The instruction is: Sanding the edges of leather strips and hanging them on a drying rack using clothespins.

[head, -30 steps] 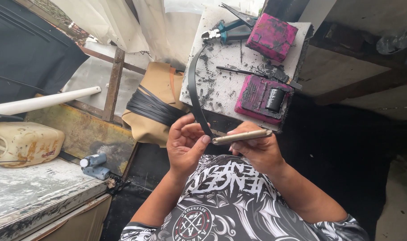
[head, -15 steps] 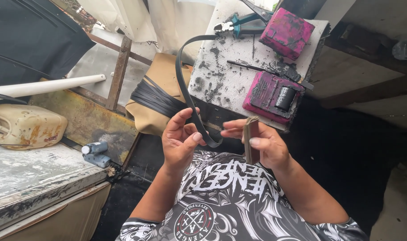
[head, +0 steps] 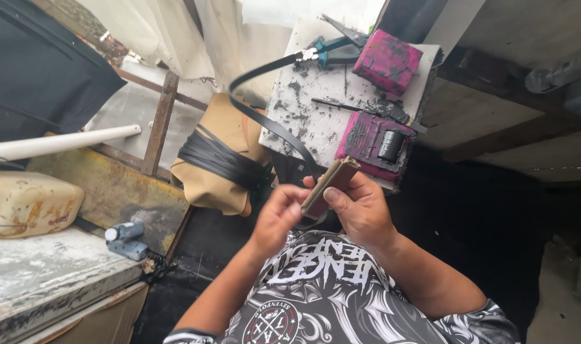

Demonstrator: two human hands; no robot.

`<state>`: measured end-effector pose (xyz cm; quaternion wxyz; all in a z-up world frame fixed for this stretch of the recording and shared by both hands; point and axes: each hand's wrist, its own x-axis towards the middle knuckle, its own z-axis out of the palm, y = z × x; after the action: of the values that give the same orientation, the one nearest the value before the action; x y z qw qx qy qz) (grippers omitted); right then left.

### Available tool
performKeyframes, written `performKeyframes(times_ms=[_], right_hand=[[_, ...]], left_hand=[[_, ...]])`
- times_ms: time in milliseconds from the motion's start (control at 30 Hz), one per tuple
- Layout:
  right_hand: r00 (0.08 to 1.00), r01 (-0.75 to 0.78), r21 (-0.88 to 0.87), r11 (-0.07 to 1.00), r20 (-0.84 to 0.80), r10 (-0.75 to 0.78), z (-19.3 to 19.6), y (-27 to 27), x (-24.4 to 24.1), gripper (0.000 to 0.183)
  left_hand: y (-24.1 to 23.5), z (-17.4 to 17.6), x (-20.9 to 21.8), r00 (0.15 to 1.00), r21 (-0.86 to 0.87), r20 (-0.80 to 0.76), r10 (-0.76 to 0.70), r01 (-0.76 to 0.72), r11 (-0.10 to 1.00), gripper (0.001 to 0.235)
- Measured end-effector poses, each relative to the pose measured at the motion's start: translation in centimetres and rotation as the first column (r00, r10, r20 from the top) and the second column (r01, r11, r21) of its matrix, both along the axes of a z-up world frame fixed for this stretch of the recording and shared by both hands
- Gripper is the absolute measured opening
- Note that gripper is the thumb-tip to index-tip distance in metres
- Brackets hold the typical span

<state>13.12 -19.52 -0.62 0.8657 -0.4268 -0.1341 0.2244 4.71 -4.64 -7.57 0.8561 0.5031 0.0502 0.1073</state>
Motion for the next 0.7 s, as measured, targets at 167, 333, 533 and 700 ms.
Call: performKeyframes(times_ms=[167,333,533,700], right_hand=[[0.996,0.036,-0.021,0.999,-0.079,-0.037,1.6,0.9,1.0,0.023],[0.972,0.236,0.030,0.971,-0.004,-0.236,3.7,1.6,2.9,0.016],[0.974,0.103,-0.090,0.991,0.209,-0.082,-0.1,1.0,4.4,0.021],[0.969,-0.176,-0.201,0.964,0.138,0.206,-3.5,1.8,3.0,0.054]], left_hand=[[-1.9,1.0,-1.8,0.995,0.245,-0.057,-0.085,0.096,0.965,0.016],[-0.5,0.5,-2.8,0.979,-0.237,-0.175,0.104,-0.145,0.961,0.016],[1.9,2.8,-3.3,0.963,-0.530,-0.157,0.218,-0.268,0.805,0.021],[1.3,2.2,-4.4,0.973,-0.673,-0.121,0.199,-0.228,0.703,0.040]])
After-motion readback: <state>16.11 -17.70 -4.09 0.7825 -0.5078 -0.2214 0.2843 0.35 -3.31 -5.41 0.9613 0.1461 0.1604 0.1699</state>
